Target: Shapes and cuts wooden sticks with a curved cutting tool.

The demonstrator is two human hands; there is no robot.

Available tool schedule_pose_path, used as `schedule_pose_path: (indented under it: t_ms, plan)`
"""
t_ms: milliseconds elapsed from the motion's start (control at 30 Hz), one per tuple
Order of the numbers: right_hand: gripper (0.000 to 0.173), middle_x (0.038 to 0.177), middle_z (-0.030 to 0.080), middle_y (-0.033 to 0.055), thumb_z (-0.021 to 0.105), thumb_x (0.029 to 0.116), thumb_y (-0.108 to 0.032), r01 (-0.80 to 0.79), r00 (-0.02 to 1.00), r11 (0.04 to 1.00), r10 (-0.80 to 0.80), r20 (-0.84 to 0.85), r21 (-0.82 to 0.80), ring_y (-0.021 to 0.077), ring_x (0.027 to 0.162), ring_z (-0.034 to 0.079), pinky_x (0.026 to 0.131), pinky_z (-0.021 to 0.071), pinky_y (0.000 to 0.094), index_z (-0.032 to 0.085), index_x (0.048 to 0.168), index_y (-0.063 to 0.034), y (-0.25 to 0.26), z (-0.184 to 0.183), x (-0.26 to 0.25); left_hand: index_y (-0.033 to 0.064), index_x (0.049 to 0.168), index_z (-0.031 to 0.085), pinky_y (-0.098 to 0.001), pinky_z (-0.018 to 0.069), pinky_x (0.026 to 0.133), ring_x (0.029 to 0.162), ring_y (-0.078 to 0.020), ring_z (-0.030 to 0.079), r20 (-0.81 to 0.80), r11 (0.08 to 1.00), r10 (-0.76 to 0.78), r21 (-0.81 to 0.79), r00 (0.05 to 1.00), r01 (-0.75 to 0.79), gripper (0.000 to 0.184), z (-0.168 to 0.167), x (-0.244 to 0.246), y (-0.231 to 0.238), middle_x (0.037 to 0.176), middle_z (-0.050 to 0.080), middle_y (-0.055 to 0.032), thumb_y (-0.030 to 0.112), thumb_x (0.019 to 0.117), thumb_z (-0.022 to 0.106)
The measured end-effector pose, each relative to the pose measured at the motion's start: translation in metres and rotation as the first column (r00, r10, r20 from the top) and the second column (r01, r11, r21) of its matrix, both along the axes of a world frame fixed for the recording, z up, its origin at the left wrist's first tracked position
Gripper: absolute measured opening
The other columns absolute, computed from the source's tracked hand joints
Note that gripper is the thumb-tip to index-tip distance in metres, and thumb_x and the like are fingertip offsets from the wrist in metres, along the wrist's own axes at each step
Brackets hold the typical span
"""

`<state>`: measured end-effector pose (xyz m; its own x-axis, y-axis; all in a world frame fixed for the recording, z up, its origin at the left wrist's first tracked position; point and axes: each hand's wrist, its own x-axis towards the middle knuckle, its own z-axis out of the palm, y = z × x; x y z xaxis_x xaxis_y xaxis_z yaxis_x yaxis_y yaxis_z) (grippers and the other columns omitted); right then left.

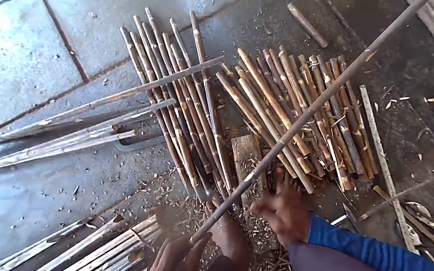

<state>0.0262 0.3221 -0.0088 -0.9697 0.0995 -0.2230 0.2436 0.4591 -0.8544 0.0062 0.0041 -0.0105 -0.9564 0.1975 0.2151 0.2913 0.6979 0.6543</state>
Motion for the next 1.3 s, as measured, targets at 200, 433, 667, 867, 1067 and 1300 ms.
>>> schedule_pose_path:
  t_ms: [200,433,667,867,1067,1300]
  plan:
    - [0.052,0.065,0.059,0.0002,0.040,0.1069,-0.054,0.133,0.991,0.988,-0.130,0.039,-0.082,0.0151,0.057,0.059,0.054,0.0535,0.0415,0.069,0.090,-0.0144,0.006,0.000,-0.005,0.0062,0.083,0.067,-0.0177,0.0515,0.062,0.069,-0.0042,0.061,0.032,0.999,0.026,0.022,0.999,-0.026,0.036,-0.004,0.003,-0.002,0.078,0.064,-0.0032,0.033,0.0767,0.090]
    - [0.053,0.060,0.056,0.0009,0.046,0.1050,-0.056,0.049,0.998,0.996,-0.046,0.048,-0.069,0.0159,0.052,0.058,0.050,0.0524,0.0415,0.067,0.085,-0.0127,0.001,0.000,-0.002,0.0049,0.082,0.066,-0.0185,0.0523,0.063,0.071,-0.0052,0.061,0.031,0.999,0.033,0.024,0.999,-0.034,0.036,-0.003,0.003,-0.003,0.078,0.064,-0.0040,0.031,0.0762,0.091]
    - [0.051,0.064,0.060,-0.0002,0.046,0.1041,-0.058,0.048,0.999,0.999,-0.048,-0.010,0.001,0.0158,0.056,0.061,0.052,0.0548,0.0438,0.070,0.087,-0.0166,0.004,-0.003,-0.004,0.0119,0.080,0.066,-0.0210,0.0555,0.063,0.071,-0.0053,0.063,-0.019,0.993,0.117,0.030,0.993,-0.117,0.037,-0.008,0.005,0.007,0.079,0.065,0.0016,0.036,0.0706,0.093]
    - [0.048,0.061,0.057,-0.0010,0.045,0.1072,-0.050,0.132,0.990,0.988,-0.136,-0.041,-0.075,0.0134,0.052,0.057,0.048,0.0527,0.0380,0.067,0.085,-0.0144,0.015,-0.006,-0.002,0.0112,0.081,0.068,-0.0205,0.0558,0.063,0.072,-0.0055,0.064,0.001,0.993,0.113,0.046,0.994,-0.113,0.036,-0.007,0.005,0.011,0.081,0.066,0.0007,0.034,0.0693,0.093]
    - [0.051,0.058,0.053,-0.0009,0.047,0.1057,-0.051,0.190,0.981,0.966,-0.194,-0.006,-0.173,0.0110,0.049,0.052,0.046,0.0490,0.0328,0.065,0.080,-0.0114,0.025,-0.004,-0.011,0.0081,0.089,0.074,-0.0229,0.0544,0.058,0.063,-0.0040,0.062,0.106,0.998,-0.033,-0.043,0.994,0.038,0.040,-0.002,0.001,0.000,0.075,0.069,-0.0030,0.047,0.0848,0.082]
    - [0.055,0.058,0.051,-0.0013,0.044,0.1054,-0.055,0.232,0.973,0.946,-0.225,0.056,-0.224,0.0113,0.048,0.050,0.046,0.0485,0.0338,0.063,0.079,-0.0099,0.024,-0.007,-0.008,0.0068,0.092,0.074,-0.0301,0.0543,0.056,0.060,-0.0116,0.063,0.202,0.989,-0.110,-0.074,0.973,0.128,0.041,-0.002,0.000,-0.003,0.073,0.070,-0.0081,0.048,0.0899,0.077]
